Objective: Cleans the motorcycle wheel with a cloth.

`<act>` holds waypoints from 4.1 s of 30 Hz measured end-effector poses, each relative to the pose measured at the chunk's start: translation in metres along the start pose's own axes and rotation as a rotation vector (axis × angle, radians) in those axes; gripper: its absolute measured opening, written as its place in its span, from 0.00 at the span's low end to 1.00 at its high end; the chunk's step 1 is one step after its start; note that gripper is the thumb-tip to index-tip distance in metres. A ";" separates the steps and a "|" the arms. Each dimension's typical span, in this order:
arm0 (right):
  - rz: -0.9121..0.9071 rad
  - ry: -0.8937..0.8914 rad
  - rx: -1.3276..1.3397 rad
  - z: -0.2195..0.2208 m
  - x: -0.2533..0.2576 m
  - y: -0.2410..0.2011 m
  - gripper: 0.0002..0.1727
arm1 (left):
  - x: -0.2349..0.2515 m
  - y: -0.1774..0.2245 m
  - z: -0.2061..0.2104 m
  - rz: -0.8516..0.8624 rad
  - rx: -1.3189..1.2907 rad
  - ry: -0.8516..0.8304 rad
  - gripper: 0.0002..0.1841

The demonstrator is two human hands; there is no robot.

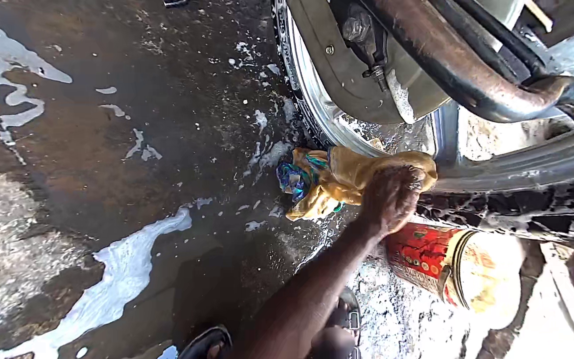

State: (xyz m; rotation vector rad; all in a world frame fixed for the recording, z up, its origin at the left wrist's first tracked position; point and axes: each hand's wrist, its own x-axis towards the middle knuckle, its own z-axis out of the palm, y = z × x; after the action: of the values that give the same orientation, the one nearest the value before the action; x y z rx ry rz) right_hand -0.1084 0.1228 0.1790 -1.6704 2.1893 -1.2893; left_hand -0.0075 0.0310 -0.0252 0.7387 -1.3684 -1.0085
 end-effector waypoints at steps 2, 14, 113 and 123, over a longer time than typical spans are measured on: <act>-0.031 0.055 0.042 0.003 -0.013 0.015 0.31 | 0.025 -0.027 -0.018 0.051 0.040 -0.171 0.16; 0.129 0.099 0.304 0.036 -0.045 0.084 0.43 | 0.092 -0.054 -0.050 0.343 0.244 -0.659 0.13; -0.029 0.118 0.467 0.019 -0.003 0.059 0.39 | 0.001 0.040 0.019 -0.124 0.594 0.070 0.30; -0.029 0.058 0.374 0.026 -0.002 0.035 0.43 | 0.006 0.031 -0.019 -0.253 0.317 0.199 0.22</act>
State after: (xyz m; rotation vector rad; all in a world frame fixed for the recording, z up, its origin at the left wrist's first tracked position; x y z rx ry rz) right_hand -0.1192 0.1115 0.1383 -1.5374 1.8097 -1.6498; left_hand 0.0155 0.0361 0.0031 1.2415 -1.2944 -0.8925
